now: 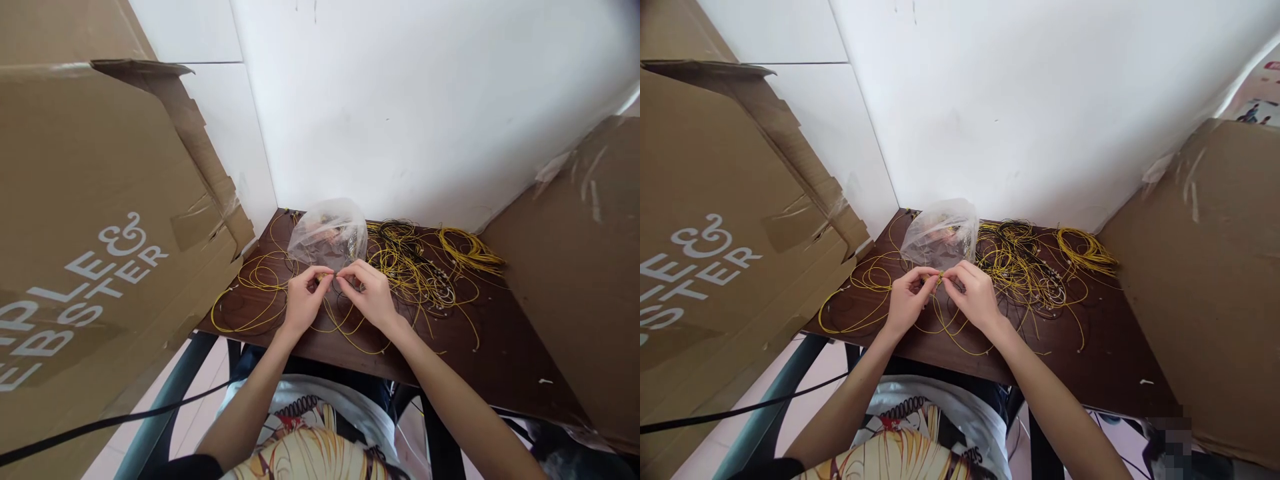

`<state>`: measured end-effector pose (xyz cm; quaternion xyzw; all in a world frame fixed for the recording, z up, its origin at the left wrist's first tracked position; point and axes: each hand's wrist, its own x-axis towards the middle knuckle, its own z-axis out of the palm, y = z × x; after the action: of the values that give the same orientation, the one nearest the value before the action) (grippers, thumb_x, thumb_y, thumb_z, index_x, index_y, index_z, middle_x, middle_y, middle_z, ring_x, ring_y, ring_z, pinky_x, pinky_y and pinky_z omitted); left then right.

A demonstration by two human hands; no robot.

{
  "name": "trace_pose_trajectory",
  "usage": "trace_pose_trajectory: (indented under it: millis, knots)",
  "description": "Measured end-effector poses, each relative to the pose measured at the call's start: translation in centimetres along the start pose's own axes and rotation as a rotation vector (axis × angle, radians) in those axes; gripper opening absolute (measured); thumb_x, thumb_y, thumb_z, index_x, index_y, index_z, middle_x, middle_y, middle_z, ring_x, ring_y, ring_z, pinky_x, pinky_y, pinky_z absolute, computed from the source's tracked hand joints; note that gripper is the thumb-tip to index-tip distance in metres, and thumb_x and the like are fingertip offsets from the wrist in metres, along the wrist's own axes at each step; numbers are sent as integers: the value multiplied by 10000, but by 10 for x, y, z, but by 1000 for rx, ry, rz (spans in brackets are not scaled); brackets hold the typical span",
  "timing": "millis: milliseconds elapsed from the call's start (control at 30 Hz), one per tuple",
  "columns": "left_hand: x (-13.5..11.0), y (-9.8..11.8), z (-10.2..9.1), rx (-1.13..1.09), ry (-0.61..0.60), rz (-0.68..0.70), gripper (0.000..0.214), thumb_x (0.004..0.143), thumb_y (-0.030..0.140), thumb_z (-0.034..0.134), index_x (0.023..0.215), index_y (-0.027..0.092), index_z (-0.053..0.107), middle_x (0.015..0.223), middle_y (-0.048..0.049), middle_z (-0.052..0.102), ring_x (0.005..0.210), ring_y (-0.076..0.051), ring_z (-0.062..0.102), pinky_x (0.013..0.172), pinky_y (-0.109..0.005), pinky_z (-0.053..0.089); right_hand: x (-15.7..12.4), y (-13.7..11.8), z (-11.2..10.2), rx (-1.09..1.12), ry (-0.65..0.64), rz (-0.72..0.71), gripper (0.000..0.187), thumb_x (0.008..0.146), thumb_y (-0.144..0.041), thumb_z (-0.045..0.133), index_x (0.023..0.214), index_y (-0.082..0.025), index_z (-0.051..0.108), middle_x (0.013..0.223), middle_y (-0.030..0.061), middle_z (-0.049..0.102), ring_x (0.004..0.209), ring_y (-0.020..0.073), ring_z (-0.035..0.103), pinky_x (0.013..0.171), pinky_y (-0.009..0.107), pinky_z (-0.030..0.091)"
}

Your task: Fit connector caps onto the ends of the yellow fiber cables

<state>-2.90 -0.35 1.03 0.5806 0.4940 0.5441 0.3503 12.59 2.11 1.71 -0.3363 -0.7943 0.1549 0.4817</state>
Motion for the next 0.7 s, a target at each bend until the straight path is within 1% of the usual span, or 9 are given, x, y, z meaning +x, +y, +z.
trace_pose_trajectory:
  millis: [267,433,533,700]
  knots:
    - [-3,-1,0,146,-15,86,175,852,315,583,894,167,667,651,3,595,556,-98,503,546,-203,389,-1,1,0,-20,-10,19,75,870,-186,541,832,-180,605,736,22,556,668,126,522,610,254,421]
    - [-6,-1,1,209,-11,93,176,854,311,576,893,162,661,695,-10,627,556,-93,496,541,-201,385,-2,1,0,-31,-6,23,72,864,-178,545,822,-179,603,729,18,552,663,124,517,610,253,418]
    - [-6,-2,2,138,-5,44,189,840,331,591,874,157,659,680,-9,621,534,-87,490,507,-192,382,-1,1,0,-41,-13,4,70,864,-172,546,822,-175,602,734,19,554,667,122,519,619,252,420]
    - [-4,1,5,-130,-24,-156,245,785,375,640,853,140,644,584,25,556,395,-57,424,367,-177,320,-1,2,0,-48,-23,-38,76,870,-164,540,825,-173,600,732,21,558,672,121,525,627,250,429]
